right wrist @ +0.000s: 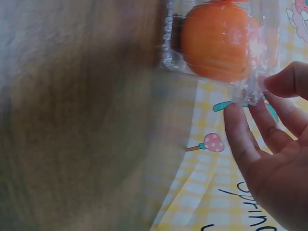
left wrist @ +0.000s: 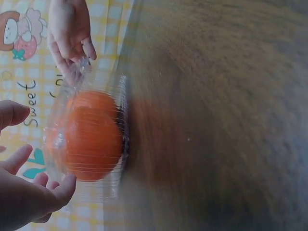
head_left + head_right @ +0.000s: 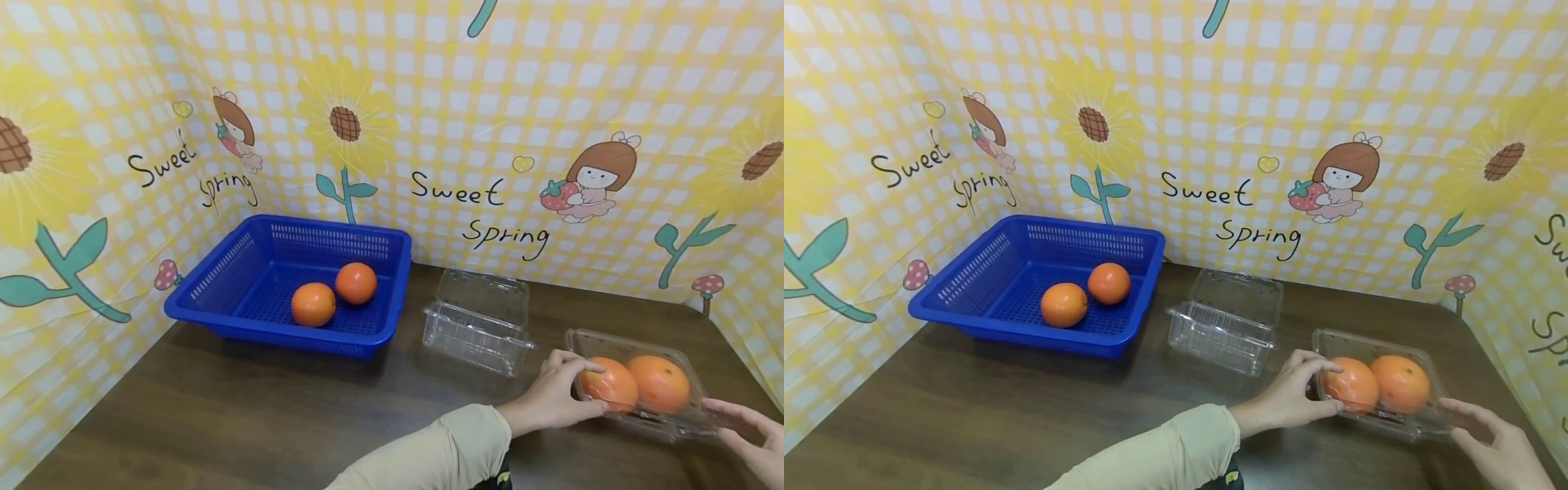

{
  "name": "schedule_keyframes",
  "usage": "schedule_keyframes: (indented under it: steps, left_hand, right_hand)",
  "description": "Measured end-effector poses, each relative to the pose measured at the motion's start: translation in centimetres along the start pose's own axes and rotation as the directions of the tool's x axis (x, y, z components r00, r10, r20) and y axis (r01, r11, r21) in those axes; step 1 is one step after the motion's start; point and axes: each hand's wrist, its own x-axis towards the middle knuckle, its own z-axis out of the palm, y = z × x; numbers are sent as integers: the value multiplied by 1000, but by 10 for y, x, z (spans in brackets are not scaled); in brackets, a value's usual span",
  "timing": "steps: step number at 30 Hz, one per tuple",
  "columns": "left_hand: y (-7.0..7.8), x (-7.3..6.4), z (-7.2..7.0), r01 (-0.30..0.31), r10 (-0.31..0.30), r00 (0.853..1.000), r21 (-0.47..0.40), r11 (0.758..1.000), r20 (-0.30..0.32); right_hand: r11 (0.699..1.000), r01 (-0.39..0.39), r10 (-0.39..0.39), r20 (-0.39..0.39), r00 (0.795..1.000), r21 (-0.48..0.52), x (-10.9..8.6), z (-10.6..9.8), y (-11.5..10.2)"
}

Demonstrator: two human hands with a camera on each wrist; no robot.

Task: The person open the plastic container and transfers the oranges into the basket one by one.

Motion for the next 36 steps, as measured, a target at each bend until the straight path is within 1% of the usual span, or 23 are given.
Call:
schedule_keyframes:
  steps: [2, 3, 5, 6, 8, 10, 12, 14, 17, 18, 20, 21, 23, 26, 28, 29, 31, 33, 35, 36]
  left_hand:
    - [-1, 3, 3, 7, -6, 1000, 32, 999, -26]
    - [-1, 4, 4, 13, -11, 999, 43, 999, -37]
    - [-2, 5, 6, 30, -26, 998, 57, 998, -53]
    - [-2, 6, 7, 40, -37, 998, 56, 998, -57]
    - [-4, 7, 8, 56, -54, 997, 41, 998, -63]
    - [-7, 7, 9, 60, -57, 996, 31, 998, -72]
    - [-9, 8, 10, 51, -49, 995, 22, 998, -83]
    - [-11, 9, 11, 35, -35, 995, -3, 999, -89]
    - [-13, 10, 11, 22, -25, 997, -36, 999, -74]
    - [-14, 10, 11, 20, -23, 998, -43, 999, -66]
    - [-14, 11, 10, 16, -18, 999, -44, 999, -49]
    - [-15, 11, 9, 11, -12, 999, -34, 999, -42]
    - [-15, 11, 8, 3, -4, 999, -27, 1000, -33]
    - [-17, 12, 6, -8, 7, 1000, -18, 1000, -30]
    - [-18, 12, 6, -14, 14, 999, 9, 1000, -39]
    - [-18, 12, 6, -18, 19, 999, 30, 999, -45]
    - [-18, 12, 6, -24, 28, 998, 74, 997, -56]
    - [-19, 12, 6, -33, 41, 997, 123, 992, -68]
    - [-18, 13, 6, -42, 54, 996, 159, 986, -70]
    - [-18, 13, 5, -50, 63, 996, 181, 982, -70]
  right_hand:
    - [994, -14, 15, -3, 1000, 106, 3, 5, -19]
    - [989, -34, 35, 0, 999, 144, 4, 7, -27]
    - [966, -73, 74, 8, 997, 248, 5, 8, -37]
    - [965, -89, 90, 9, 996, 247, 5, 8, -37]
    - [960, -120, 121, 13, 993, 252, 3, 6, -29]
    - [960, -128, 127, 20, 992, 249, 0, 2, -13]
    - [963, -128, 124, 30, 992, 237, -4, -1, 4]
    - [955, -134, 127, 46, 991, 263, -7, -5, 18]
    - [963, -134, 121, 69, 990, 233, -10, -8, 28]
    - [964, -139, 126, 72, 989, 228, -10, -8, 29]
    - [973, -140, 128, 73, 989, 182, -10, -8, 27]
    - [979, -132, 122, 75, 990, 157, -10, -8, 23]
    - [980, -117, 106, 71, 992, 164, -7, -6, 13]
    - [978, -123, 113, 69, 991, 168, -2, -2, -10]
    - [976, -155, 146, 66, 987, 156, 1, 1, -26]
    - [976, -175, 168, 67, 983, 128, 2, 2, -32]
    - [981, -187, 182, 71, 981, 59, 4, 3, -42]
    - [982, -187, 185, 69, 980, 14, 5, 3, -49]
    - [987, -156, 158, 69, 985, -24, 6, 4, -52]
    - [989, -146, 147, 69, 987, -24, 6, 4, -53]
